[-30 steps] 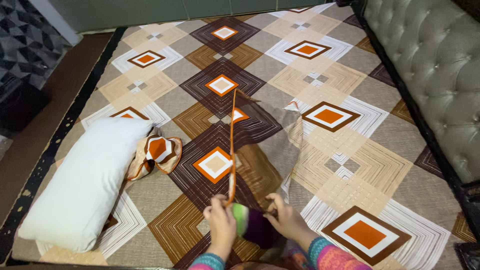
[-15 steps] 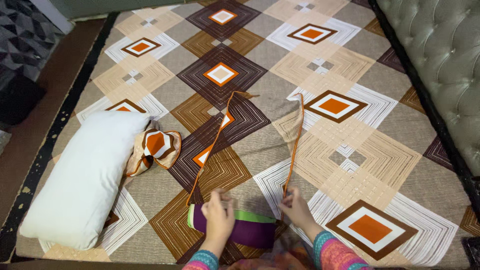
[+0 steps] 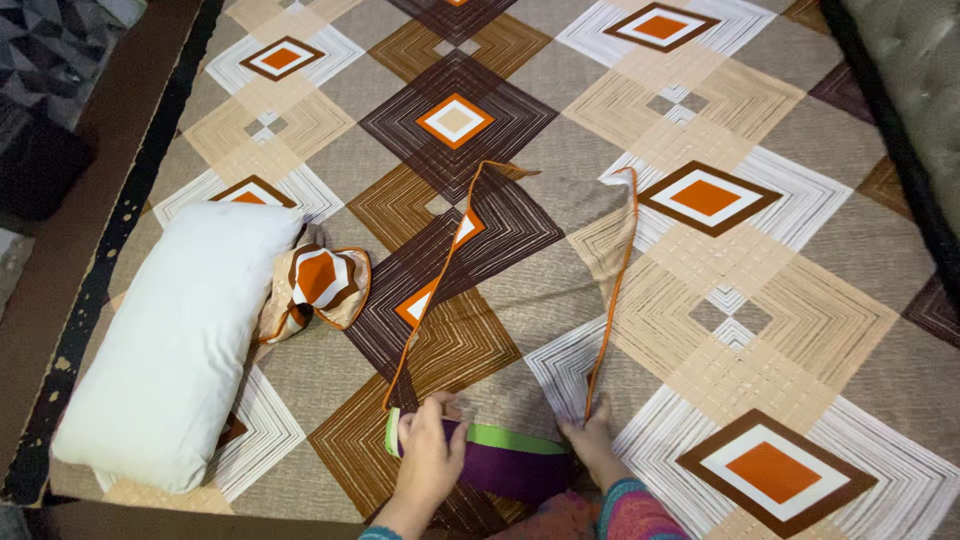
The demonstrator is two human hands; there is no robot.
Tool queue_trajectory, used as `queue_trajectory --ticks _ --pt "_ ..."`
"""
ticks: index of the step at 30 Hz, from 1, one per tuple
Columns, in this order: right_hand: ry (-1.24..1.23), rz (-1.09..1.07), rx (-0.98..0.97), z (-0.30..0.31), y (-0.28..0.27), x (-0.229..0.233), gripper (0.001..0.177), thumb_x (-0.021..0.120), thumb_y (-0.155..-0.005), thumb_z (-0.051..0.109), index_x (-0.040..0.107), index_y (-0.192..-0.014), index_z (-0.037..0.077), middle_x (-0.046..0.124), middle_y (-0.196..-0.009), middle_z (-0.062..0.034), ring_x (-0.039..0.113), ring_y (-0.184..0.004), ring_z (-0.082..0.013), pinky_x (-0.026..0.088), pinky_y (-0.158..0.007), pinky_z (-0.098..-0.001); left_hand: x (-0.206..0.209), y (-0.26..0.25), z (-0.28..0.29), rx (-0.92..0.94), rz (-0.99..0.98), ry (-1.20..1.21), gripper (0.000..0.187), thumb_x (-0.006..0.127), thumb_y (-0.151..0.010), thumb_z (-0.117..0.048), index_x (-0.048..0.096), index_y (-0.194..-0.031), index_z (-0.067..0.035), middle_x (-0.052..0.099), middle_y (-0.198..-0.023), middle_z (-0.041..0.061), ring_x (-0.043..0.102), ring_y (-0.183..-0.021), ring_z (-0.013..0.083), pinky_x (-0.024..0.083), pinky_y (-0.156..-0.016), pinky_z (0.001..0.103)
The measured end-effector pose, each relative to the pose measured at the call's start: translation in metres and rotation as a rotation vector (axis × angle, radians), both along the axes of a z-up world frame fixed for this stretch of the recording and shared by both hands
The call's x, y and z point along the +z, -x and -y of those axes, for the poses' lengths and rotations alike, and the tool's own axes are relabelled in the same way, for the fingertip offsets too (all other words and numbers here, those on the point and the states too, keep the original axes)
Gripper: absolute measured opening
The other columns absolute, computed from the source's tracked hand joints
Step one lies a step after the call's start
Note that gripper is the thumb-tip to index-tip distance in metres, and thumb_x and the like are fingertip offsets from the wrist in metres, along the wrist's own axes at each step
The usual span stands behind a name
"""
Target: The person picks up a pillowcase and a pillow, spreads the pillowcase out on a bed, and slides the pillow into it by hand.
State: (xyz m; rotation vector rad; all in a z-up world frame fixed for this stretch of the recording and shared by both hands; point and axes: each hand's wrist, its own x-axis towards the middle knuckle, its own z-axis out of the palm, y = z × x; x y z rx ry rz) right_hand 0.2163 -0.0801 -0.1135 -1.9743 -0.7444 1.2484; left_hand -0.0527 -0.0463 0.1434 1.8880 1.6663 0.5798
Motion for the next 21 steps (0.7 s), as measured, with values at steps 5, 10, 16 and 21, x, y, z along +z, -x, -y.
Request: queue_trajectory --ticks 5,10,16,21 --pt "0.108 -0.131 -0.138 -0.026 0.015 0.044 0.129 0.089 -0.079 0.024 -0.012 -0.158 0.009 0.023 -0.157 -0.0238 0.040 -0.138 -0.0370 0.039 -0.110 -0.0446 -0.006 0.023 0.001 0.080 0.019 -0.032 0.040 0.071 -0.085 -0.011 0.052 -0.120 -0.008 0.070 -0.092 0.007 0.068 -0.098 0.0251 0.033 -0.102 0.048" --pt "-0.196 -0.148 -0.252 -0.037 0.022 0.073 0.119 0.096 -0.059 0.005 0.020 -0.151 0.001 0.051 -0.146 -0.0275 0.056 -0.129 -0.0355 0.050 -0.105 -0.0407 -0.014 0.022 -0.013 0.044 0.021 -0.080 0.041 0.073 -0.082 -0.010 0.053 -0.118 -0.010 0.072 -0.091 0.004 0.068 -0.098 0.0251 0.034 -0.099 0.049" --pt "-0.192 0.188 -0.162 -0.086 0.003 0.166 0.124 0.092 -0.063 0.003 0.010 -0.155 0.010 0.042 -0.148 -0.0242 0.054 -0.127 -0.0337 0.053 -0.102 -0.0397 -0.006 0.001 -0.033 -0.111 0.167 -0.210 0.045 0.076 -0.079 -0.007 0.054 -0.118 -0.009 0.068 -0.103 0.009 0.065 -0.099 0.0275 0.038 -0.092 0.046" --pt "-0.387 0.544 0.111 -0.122 -0.003 0.294 0.115 0.084 -0.068 0.006 0.011 -0.156 0.016 0.063 -0.125 -0.0245 0.066 -0.103 -0.0442 0.054 -0.088 -0.0485 0.008 -0.023 -0.042 -0.138 0.181 -0.091 0.046 0.077 -0.087 -0.016 0.052 -0.126 -0.013 0.071 -0.110 0.004 0.065 -0.104 0.0229 0.040 -0.096 0.045"
